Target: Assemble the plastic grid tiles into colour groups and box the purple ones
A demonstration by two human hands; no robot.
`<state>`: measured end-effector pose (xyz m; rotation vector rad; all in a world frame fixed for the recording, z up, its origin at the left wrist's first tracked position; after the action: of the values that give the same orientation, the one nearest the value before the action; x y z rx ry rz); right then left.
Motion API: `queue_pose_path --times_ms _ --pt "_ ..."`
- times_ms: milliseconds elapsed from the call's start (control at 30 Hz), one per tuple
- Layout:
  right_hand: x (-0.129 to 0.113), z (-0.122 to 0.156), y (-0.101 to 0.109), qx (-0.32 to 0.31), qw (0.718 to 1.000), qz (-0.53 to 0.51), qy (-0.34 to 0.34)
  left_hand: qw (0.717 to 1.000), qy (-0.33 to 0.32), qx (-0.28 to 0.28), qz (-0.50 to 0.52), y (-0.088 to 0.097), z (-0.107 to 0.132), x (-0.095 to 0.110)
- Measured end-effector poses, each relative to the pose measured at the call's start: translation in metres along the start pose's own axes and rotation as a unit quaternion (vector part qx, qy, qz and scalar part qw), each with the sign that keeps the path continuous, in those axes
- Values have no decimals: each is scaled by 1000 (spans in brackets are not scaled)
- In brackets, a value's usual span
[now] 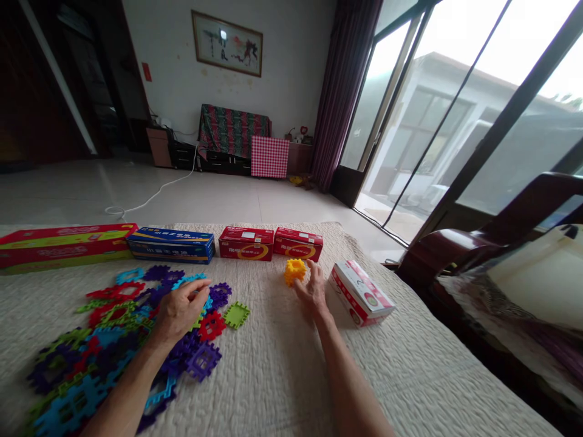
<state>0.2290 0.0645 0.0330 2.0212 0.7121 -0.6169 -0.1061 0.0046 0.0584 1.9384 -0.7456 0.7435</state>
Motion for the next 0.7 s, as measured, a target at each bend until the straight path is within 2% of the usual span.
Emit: queue_pose_path --times_ms 400,700 --pt "-14 -3 -14 89 994 57 -32 1000 0 10 -17 0 0 -2" --pt "-13 0 -11 105 993 58 -14 1000 -5 12 -21 2 1 0"
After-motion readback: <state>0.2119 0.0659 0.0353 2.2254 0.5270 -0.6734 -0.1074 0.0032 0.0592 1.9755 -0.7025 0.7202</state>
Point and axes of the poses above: each hand's wrist, its own z-axis away from the middle knuckle, its own y-axis out of the back of the hand, x = y × z, the point moved 6 cm from there along -z, towards the middle knuckle, and after that the axes turned 3 degrees about z, right-handed, at the moved point
